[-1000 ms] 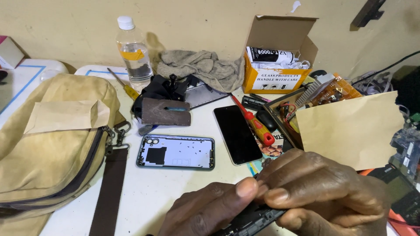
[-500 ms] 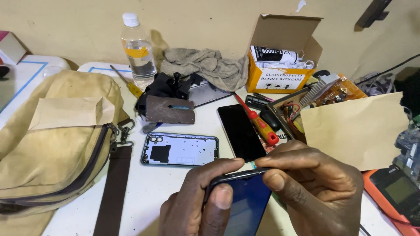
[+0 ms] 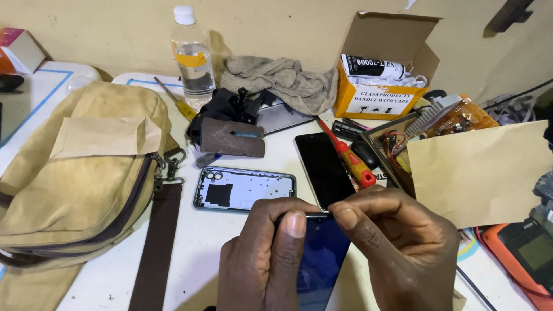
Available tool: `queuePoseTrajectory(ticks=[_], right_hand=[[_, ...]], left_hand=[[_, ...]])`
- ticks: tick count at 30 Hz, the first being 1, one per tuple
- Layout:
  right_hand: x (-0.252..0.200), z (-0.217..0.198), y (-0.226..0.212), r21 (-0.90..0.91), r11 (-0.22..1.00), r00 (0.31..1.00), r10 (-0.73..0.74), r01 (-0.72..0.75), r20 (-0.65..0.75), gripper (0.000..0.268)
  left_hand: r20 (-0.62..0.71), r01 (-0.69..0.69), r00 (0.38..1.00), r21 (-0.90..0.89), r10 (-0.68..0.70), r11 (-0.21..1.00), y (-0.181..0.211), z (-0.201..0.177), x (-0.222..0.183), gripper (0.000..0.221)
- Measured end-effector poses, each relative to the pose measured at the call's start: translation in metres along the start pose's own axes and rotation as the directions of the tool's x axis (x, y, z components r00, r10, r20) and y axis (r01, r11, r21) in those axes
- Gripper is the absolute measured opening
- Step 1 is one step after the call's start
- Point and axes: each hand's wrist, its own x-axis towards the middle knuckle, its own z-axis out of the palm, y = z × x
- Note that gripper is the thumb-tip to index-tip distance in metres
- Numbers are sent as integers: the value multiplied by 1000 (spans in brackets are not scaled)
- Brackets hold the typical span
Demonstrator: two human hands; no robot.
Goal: Securing a smartphone casing with rubber bands and using a screwdriver to work on internal components.
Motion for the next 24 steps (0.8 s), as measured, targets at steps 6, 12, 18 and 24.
queuePoseTrajectory(ticks=[6,12,18,24], right_hand=[[-2,3,-8,-28,1000,1000,6,-7,-21,8],[-3,3,-5,6,1000,1000,4,-3,-12,9],[-3,3,-6,-10,1000,1000,-18,19,23,8],[-3,1,-5,4,999,997,-37,36,63,7]], left_hand=[[48,10,999,-42,-8,999,-2,-1,2,39],[27,-59,998,10,59,998,-5,-1,1,39],[15,-16,1000,29,16,999,-4,-1,0,41],[40,-41,998,28,40,999,-7,-2,2,40]])
